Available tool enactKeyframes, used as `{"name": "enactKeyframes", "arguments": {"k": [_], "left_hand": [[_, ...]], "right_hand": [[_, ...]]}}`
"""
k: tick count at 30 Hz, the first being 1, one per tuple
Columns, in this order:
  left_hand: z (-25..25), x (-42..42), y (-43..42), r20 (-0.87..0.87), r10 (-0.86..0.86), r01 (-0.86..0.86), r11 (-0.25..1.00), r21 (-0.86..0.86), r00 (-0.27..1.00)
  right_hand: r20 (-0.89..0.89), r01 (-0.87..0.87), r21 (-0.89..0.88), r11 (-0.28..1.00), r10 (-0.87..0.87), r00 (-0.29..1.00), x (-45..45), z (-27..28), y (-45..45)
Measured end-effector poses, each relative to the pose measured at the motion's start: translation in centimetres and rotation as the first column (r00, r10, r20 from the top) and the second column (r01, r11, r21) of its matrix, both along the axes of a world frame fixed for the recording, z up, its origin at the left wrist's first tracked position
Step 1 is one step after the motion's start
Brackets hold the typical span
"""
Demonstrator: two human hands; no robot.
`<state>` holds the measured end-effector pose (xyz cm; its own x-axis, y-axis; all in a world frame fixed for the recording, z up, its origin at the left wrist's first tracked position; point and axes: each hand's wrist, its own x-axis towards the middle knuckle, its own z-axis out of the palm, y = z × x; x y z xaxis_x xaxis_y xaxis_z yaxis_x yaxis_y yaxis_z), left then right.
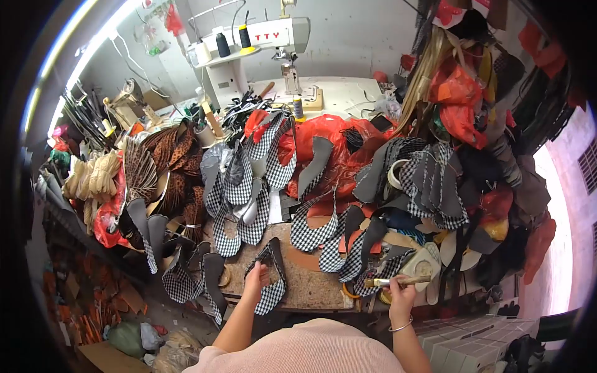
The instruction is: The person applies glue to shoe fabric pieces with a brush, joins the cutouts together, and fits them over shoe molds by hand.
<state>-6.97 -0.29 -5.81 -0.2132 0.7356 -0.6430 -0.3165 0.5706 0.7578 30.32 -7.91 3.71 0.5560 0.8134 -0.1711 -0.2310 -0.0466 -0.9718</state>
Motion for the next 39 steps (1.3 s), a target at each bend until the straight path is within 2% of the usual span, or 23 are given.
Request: {"name": "enactKeyframes", "arguments": {"k": [1, 2, 4, 6, 7, 8, 11, 12, 17, 19, 20, 24, 25, 26, 27, 28, 29, 30, 32, 34, 36, 38, 39], "left_hand": [[-1.8, -0.5, 0.9, 0.091, -0.109, 0.109, 0.994, 0.004, 0.99], [-3.8, 0.3, 1.8, -0.168, -0.153, 0.171, 0.98, 0.103, 0.974], [-6.0, 1.4, 3.4, -0.627, -0.216, 0.339, 0.937, 0.082, 0.748], [-6.3, 2.0, 3.6, -0.399, -0.161, 0.212, 0.974, 0.086, 0.903], [-4.6, 2.1, 3.1, -0.159, -0.14, 0.153, 0.986, 0.069, 0.977], [-2.9, 3.1, 2.3, -0.083, -0.022, 0.033, 0.991, 0.133, 0.996], [-6.6, 2.4, 2.0, -0.018, 0.01, -0.006, 0.974, 0.225, 1.0], [-6.7, 2.5, 2.0, -0.092, 0.002, 0.02, 0.972, 0.233, 0.996], [-6.8, 3.0, 2.4, -0.11, 0.032, -0.004, 0.969, 0.248, 0.993], [-6.7, 3.3, 2.0, -0.078, 0.062, -0.041, 0.969, 0.243, 0.995], [-6.7, 3.3, 1.9, -0.047, 0.089, -0.076, 0.969, 0.234, 0.995], [-7.3, 3.9, 1.6, 0.132, 0.21, -0.237, 0.938, 0.252, 0.969], [-8.3, 3.5, 1.9, 0.073, 0.211, -0.222, 0.946, 0.234, 0.975], [-9.3, 3.5, 2.2, -0.249, 0.243, -0.156, 0.934, 0.323, 0.938], [-7.0, 3.9, 1.7, -0.648, 0.164, 0.053, 0.952, 0.301, 0.744], [-3.5, 4.3, 1.3, -0.918, 0.082, 0.228, 0.957, 0.182, 0.389], [-1.8, 4.4, 1.5, -0.932, 0.127, 0.332, 0.911, 0.244, 0.338], [0.0, 4.2, 1.8, -0.978, 0.06, 0.434, 0.889, 0.143, 0.2], [4.6, 4.0, 2.0, -0.987, -0.155, 0.486, 0.867, -0.113, 0.046], [8.4, 3.4, 1.6, -0.962, -0.272, 0.464, 0.85, -0.248, -0.017], [10.4, 2.1, 1.1, -0.979, -0.199, 0.415, 0.894, -0.167, 0.034], [12.1, 0.7, -0.2, -0.973, -0.075, 0.374, 0.927, 0.012, 0.218], [13.1, 0.9, -1.0, -0.969, -0.112, 0.348, 0.937, -0.029, 0.222]], "right_hand": [[0.003, -0.017, 0.0, 1.0, 0.017, 1.0, -0.2, 0.3, -0.4], [0.008, -0.03, -0.005, 1.0, 0.03, 1.0, -0.2, 0.5, -1.1], [0.02, -0.028, 0.018, 0.999, 0.027, 0.999, 0.3, 0.5, -2.8], [0.075, -0.026, 0.0, 1.0, 0.026, 0.997, 1.0, 0.7, -4.9], [0.045, 0.027, 0.026, 0.999, -0.028, 0.999, 1.5, 0.3, -5.9], [0.047, 0.027, 0.042, 0.999, -0.029, 0.998, 2.2, 0.1, -6.8], [-0.032, 0.107, -0.027, 0.994, -0.107, 0.994, 4.8, -1.2, -9.2], [-0.032, 0.117, -0.018, 0.993, -0.117, 0.993, 5.5, -1.9, -9.3], [0.295, 0.136, -0.013, 0.991, -0.126, 0.947, 7.7, -7.1, -8.7], [0.555, 0.072, 0.034, 0.997, -0.079, 0.828, 7.0, -7.5, -7.8], [0.668, 0.036, -0.051, 0.998, 0.007, 0.744, 6.0, -6.0, -7.6], [0.82, -0.176, 0.044, 0.983, 0.065, 0.569, 5.3, -7.2, -8.0], [0.817, -0.171, 0.043, 0.984, 0.063, 0.573, 5.2, -6.7, -8.3], [0.814, -0.163, 0.038, 0.986, 0.064, 0.577, 5.2, -6.4, -8.7], [0.815, -0.181, 0.04, 0.983, 0.072, 0.574, 5.4, -6.5, -9.2], [0.814, -0.166, 0.038, 0.985, 0.066, 0.578, 5.8, -6.8, -9.6], [0.812, -0.154, 0.036, 0.987, 0.061, 0.58, 6.0, -6.8, -9.8], [0.814, -0.175, 0.037, 0.984, 0.072, 0.577, 6.0, -6.5, -9.9], [0.644, -0.026, 0.026, 0.999, 0.003, 0.765, 6.0, -6.0, -10.3], [0.36, -0.032, 0.002, 0.999, 0.029, 0.932, 7.1, -7.0, -10.5], [0.155, 0.064, -0.047, 0.997, -0.056, 0.986, 7.3, -6.7, -10.7], [0.02, 0.102, -0.039, 0.994, -0.101, 0.995, 7.3, -6.0, -10.8], [-0.114, 0.144, -0.034, 0.989, -0.147, 0.983, 7.2, -5.7, -10.9]]}}
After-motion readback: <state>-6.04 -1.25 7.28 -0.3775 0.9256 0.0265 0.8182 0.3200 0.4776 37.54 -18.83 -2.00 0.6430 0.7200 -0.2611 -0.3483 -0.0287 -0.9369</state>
